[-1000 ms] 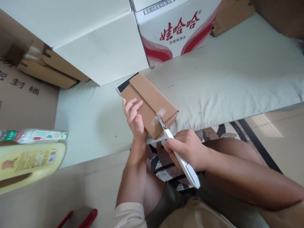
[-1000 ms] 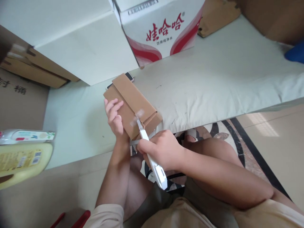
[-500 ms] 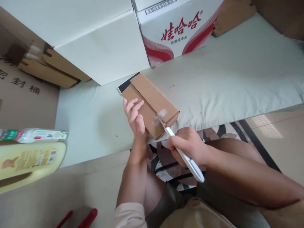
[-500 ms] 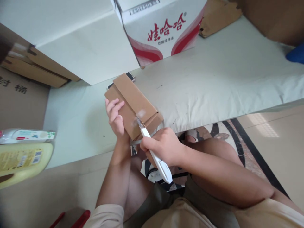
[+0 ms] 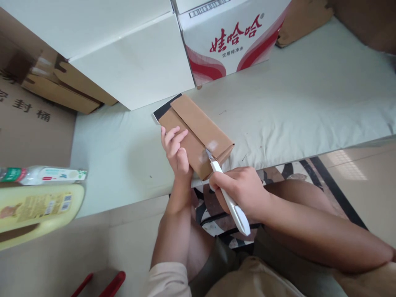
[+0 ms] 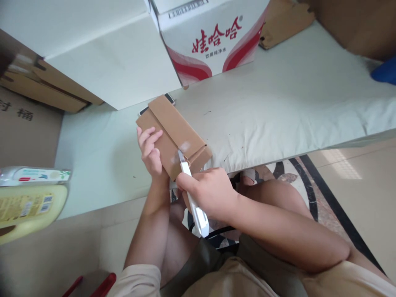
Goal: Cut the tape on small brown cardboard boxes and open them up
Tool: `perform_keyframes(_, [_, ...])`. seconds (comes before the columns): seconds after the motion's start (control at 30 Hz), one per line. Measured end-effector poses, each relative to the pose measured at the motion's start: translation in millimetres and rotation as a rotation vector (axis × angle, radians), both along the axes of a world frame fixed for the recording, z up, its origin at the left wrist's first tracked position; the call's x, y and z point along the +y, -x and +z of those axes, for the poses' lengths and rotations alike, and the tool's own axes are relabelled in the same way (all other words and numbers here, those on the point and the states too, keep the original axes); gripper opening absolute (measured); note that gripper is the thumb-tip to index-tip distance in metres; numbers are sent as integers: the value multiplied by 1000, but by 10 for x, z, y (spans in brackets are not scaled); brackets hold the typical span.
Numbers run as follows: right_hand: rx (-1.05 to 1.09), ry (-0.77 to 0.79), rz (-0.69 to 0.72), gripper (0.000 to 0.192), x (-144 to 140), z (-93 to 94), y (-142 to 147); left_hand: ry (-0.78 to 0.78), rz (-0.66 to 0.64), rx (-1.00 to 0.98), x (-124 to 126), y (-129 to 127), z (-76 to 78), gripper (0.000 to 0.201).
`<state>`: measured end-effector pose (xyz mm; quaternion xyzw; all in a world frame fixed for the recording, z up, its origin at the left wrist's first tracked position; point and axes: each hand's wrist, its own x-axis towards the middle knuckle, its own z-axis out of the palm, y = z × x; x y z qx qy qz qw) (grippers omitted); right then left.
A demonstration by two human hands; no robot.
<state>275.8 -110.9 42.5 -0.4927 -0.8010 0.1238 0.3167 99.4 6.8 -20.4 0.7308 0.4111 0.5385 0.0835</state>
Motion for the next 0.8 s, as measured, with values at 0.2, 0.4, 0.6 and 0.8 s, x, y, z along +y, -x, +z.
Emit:
perform_keyframes(0.2, [46,17,25,15,-48,46,-44,53,38,10,-21,1,-11,53])
perform_keyframes(0.4, [112,1,57,15,-129,64,-68,79,47,28,-31,4,-1,55])
perform_keyframes(0.6, [24,32,60,15,-27,-18,-53,62,27,9,-18,3,-15,55])
perform_keyframes(0.8, [71,15,-39,15,-80,27,-25,76,26,16,-39,37,3,54])
